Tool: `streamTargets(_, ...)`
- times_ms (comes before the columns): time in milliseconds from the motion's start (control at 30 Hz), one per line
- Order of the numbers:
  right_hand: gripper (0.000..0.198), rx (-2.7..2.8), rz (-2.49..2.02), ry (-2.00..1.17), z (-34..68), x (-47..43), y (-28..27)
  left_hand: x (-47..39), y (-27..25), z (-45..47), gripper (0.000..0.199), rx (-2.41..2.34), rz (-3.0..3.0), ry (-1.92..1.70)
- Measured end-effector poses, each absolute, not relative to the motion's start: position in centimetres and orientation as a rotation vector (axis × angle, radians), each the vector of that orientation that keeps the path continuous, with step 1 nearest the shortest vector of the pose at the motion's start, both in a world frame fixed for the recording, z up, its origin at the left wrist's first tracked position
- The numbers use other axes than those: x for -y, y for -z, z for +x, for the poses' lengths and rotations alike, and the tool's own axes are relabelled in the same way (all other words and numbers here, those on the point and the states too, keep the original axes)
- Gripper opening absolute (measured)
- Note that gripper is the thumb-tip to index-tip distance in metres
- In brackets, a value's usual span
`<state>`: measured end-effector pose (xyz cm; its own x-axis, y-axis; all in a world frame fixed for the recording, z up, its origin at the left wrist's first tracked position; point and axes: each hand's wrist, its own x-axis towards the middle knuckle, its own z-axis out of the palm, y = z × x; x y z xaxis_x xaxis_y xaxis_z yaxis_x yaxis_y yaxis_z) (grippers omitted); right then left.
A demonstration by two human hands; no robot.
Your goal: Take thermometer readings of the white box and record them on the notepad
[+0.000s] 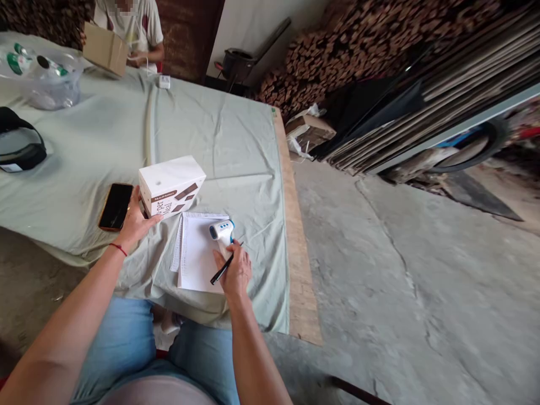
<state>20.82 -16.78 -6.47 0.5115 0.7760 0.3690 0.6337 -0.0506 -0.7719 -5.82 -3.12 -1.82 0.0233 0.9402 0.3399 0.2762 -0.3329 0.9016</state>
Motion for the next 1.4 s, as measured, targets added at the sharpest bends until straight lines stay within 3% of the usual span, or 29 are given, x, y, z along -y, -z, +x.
streamTargets(167, 0.039, 0.841, -1.475, -0.517, 18.8, 15.9, 3.4, 2.9, 0.3, -4.7, 0.062, -1.108, 1.221, -1.467)
streamTargets(267, 0.040, 0.656, -1.206, -0.800, 16.3, 15.1, -0.2, 4.6, 0.7, -4.6, 0.060, -1.056, 0.936, -1.494)
streamTargets(467, 0.042, 0.567, -1.030, -1.006, 11.4, 12.8, -4.6, 6.6, 2.7, -5.3, 0.051, -1.180, 1.125, -1.338)
streamTargets(1200, 0.042, 0.557, -1.078, -0.982, 9.6, 11.9, -4.1, 7.2, 1.8, -5.4, 0.052, -1.220, 1.236, -1.298)
streamTargets(1400, 0.038, 0.793, -1.239, -0.584, 14.5, 15.1, -0.9, 7.0, 1.8, -5.4, 0.062, -1.093, 1.258, -1.348)
